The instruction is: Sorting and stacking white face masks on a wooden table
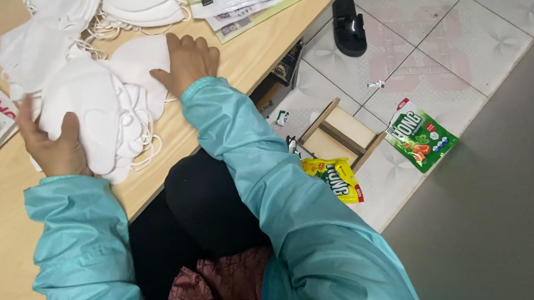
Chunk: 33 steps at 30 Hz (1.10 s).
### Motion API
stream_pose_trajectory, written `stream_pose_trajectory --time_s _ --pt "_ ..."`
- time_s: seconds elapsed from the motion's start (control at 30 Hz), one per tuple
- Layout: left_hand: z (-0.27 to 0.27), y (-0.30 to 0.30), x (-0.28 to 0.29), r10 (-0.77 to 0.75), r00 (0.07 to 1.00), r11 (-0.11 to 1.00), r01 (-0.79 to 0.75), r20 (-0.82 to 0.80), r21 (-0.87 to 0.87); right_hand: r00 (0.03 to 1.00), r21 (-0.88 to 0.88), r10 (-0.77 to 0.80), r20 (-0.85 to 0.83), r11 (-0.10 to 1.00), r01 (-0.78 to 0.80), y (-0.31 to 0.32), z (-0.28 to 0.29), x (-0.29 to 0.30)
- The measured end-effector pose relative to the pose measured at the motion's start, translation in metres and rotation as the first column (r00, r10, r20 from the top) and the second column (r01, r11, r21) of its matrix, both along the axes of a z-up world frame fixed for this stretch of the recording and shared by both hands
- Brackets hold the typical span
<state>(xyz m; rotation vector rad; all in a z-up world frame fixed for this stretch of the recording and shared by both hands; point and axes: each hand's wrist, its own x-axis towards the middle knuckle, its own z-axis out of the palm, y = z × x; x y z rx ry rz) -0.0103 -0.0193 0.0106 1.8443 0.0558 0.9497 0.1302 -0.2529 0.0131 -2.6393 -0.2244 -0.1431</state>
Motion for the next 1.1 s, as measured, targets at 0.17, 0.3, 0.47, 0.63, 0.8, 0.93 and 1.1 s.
stream_pose_trajectory --time_s 0.17,0.3,0.47,0.63,0.8,0.93,1.1 --pt "-0.002 -0.005 -0.001 0.086 0.981 0.987 -0.107 -0.172 -0.119 0.994 0.030 0.069 -0.086 0.997 -0.067 0.005 -0.007 0.006" --pt "-0.002 -0.006 -0.003 0.083 0.971 0.977 -0.124 -0.222 -0.176 0.990 0.169 0.114 -0.083 0.981 -0.098 0.016 -0.022 0.013" --pt "0.004 -0.011 -0.005 0.109 0.967 0.959 -0.164 -0.231 -0.231 0.974 0.867 -0.095 0.205 0.480 -0.136 0.031 -0.056 0.030" --pt "-0.009 -0.003 0.001 0.133 0.978 0.969 -0.163 -0.162 -0.186 0.999 0.987 -0.002 0.051 -0.153 -0.051 0.027 -0.040 0.019" --pt "-0.022 0.003 0.013 -0.038 0.952 0.868 -0.119 -0.303 -0.483 0.973 0.992 0.199 0.118 0.021 -0.124 0.069 -0.048 -0.005" --pt "0.008 -0.015 -0.005 -0.055 0.973 0.932 -0.030 -0.223 -0.360 0.924 0.920 0.319 0.213 0.253 -0.299 0.071 -0.025 -0.043" --pt "0.027 -0.015 -0.011 -0.067 0.997 0.548 0.059 0.026 -0.834 0.910 0.782 0.068 0.408 0.490 -0.387 0.062 -0.044 -0.012"
